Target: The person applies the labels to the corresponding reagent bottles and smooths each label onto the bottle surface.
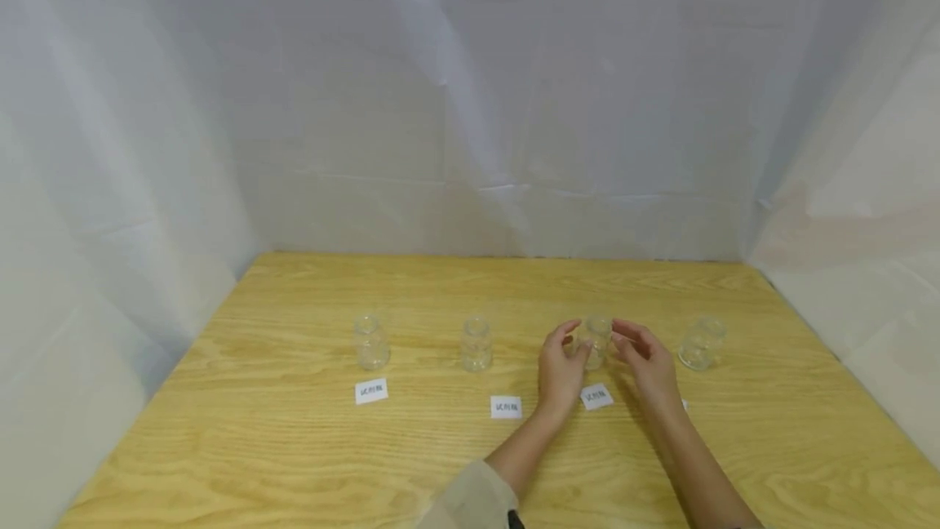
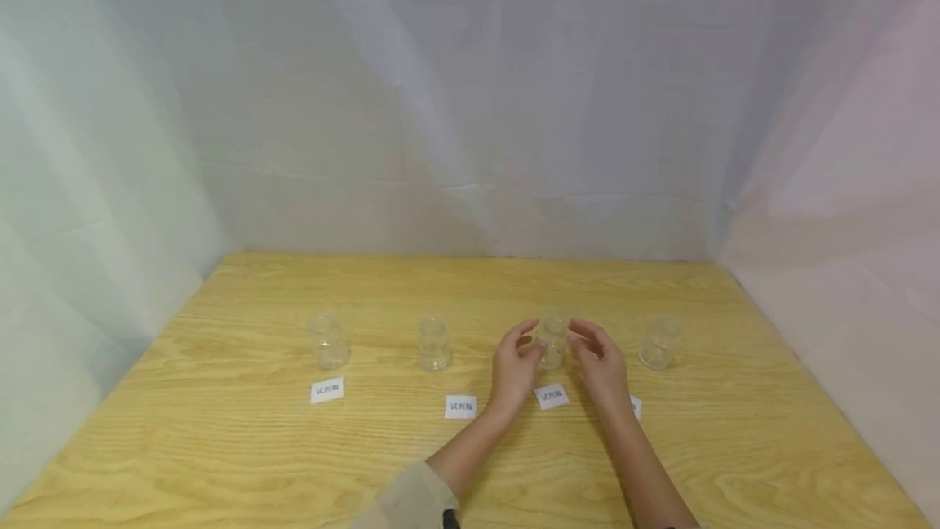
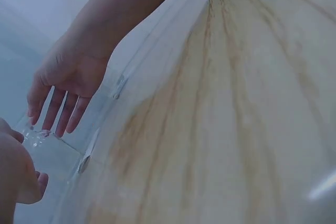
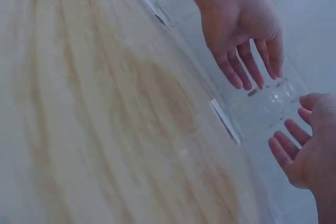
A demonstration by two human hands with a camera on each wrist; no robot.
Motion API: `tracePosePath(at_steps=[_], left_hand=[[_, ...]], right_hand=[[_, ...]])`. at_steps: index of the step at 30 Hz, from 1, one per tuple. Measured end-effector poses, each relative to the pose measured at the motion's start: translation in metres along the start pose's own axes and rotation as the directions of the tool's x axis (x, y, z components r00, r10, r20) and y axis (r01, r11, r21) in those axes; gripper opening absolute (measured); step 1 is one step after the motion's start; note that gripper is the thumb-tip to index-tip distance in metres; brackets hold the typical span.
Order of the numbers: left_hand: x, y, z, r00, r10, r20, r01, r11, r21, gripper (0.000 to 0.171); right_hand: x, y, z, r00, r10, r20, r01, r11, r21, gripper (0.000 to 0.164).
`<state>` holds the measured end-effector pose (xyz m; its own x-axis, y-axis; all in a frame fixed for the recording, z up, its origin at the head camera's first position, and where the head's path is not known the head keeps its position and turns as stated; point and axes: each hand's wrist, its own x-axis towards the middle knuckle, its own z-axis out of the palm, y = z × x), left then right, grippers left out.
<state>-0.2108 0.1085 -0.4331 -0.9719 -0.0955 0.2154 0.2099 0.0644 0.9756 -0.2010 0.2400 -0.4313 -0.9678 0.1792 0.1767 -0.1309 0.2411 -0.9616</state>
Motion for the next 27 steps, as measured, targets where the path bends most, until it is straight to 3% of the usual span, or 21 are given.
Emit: tracePosePath(at_steps=[5, 10, 14, 19, 23, 27], left_hand=[[-0.002, 0.018, -0.012, 0.997, 0.057, 0.046, -0.054, 0.996, -0.073, 0.024], [-0.009, 0.039, -0.039, 0.976, 0.120, 0.182, -0.095, 0.985, -0.142, 0.021], [-0.019, 0.058, -0.069, 0.947, 0.161, 0.279, -0.124, 0.982, -0.146, 0.021], [-0.027, 0.077, -0.113, 0.927, 0.183, 0.327, -0.158, 0.982, -0.102, 0.021], [-0.025, 0.067, -0.145, 0.933, 0.204, 0.298, -0.202, 0.979, -0.037, 0.021], [-0.021, 0.055, -0.180, 0.959, 0.174, 0.224, -0.188, 0.981, 0.041, 0.021]], right_hand=[[-0.003, -0.021, -0.005, 0.989, -0.086, -0.121, 0.088, 0.996, 0.010, 0.035], [-0.009, -0.046, -0.001, 0.972, -0.148, -0.184, 0.164, 0.984, 0.071, 0.027], [-0.019, -0.065, 0.010, 0.970, -0.230, -0.083, 0.235, 0.970, 0.057, 0.023], [-0.031, -0.080, 0.036, 0.954, -0.286, 0.084, 0.280, 0.957, 0.077, 0.019], [-0.037, -0.090, 0.064, 0.926, -0.324, 0.195, 0.314, 0.946, 0.081, 0.014], [-0.047, -0.109, 0.092, 0.886, -0.332, 0.323, 0.330, 0.942, 0.062, 0.014]])
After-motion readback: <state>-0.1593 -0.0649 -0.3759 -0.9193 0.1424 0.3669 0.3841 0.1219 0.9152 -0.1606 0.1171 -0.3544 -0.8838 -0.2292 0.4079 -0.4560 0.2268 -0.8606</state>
